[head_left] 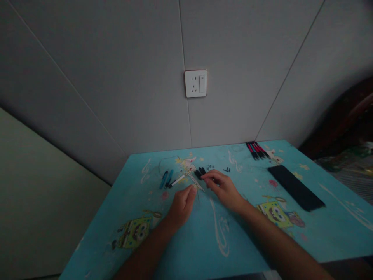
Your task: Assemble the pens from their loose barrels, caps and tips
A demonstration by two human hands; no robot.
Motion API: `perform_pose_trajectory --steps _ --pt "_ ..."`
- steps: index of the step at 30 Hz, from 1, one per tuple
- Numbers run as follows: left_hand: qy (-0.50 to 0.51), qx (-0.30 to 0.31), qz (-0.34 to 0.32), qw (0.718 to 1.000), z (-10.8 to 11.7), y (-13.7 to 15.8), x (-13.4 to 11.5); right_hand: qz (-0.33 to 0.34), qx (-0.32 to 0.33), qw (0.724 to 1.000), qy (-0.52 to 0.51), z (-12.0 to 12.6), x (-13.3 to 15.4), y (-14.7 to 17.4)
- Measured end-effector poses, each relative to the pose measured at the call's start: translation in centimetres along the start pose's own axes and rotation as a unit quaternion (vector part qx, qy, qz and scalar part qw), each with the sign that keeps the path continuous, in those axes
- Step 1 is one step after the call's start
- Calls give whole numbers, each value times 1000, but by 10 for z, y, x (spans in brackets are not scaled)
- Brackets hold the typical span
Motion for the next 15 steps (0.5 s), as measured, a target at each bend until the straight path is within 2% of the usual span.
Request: perform_pose_trajectory --steps 4,15 --pt "-20 -26 -2 999 9 0 -1 -5 -7 1000 -3 0 0 1" --pt "-20 14 -69 997 -3 -3 -15 16 -11 999 -41 0 14 4"
Point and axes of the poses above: each hand's wrist, its own y-axis away from the middle knuckle, its own z-axis out of the back of the hand, x = y × z, the point moved 10 cm from there along -y, towards the middle knuckle, and after that the axes turned 12 degrees about -y, right-handed, at the moved point
